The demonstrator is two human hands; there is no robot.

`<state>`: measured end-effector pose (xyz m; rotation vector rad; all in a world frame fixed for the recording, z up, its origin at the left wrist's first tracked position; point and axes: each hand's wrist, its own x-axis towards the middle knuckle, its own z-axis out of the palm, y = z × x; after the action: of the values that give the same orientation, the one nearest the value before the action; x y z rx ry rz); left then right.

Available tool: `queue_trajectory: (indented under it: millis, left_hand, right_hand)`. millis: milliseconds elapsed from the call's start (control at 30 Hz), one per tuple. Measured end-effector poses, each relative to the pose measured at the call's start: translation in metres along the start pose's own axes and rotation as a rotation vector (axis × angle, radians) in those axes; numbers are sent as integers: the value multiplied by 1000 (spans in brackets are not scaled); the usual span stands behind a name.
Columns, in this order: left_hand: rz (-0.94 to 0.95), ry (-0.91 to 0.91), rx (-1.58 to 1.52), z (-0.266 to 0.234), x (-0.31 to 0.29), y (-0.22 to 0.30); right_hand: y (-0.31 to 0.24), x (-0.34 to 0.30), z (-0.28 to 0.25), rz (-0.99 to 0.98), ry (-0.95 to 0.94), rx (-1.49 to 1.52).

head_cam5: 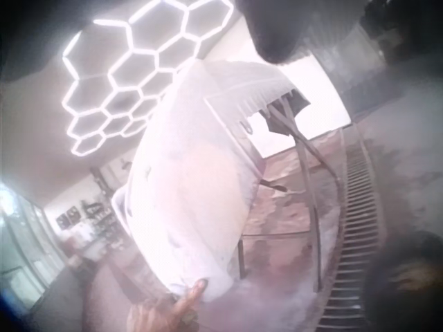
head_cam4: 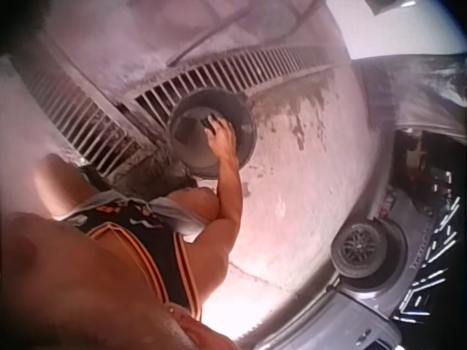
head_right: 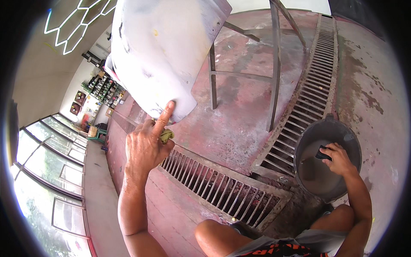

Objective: The person scrubs a white car bumper with a black sanding block and a yellow cloth, then wipes the entire surface clean. The person works on the bumper while it is mounted on a stand in a workshop.

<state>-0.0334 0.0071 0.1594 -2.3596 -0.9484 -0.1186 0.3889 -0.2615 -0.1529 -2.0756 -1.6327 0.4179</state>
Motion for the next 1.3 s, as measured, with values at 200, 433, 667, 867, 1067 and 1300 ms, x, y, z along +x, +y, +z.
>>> queue_trajectory:
  millis: [200, 433, 667, 867, 1067, 1300]
  left_hand:
    - [-94, -22, 45, -28, 3, -7]
    - [-116, 225, 201, -90, 66, -45]
    - [-101, 185, 112, -84, 66, -43]
    - [-62, 140, 69, -77, 52, -35]
    - [-60, 28, 52, -68, 42, -25]
    - [-9, 71, 90, -56, 32, -31]
  right_hand:
    - [-9, -2, -2, 36, 30, 4]
    - [-5, 1, -2, 38, 71, 31]
    - [-9, 1, -3, 64, 66, 49]
    - [-11, 0, -4, 75, 48, 54]
    - [-9, -1, -3, 102, 43, 53]
    - [-12, -2, -3, 116, 5, 15]
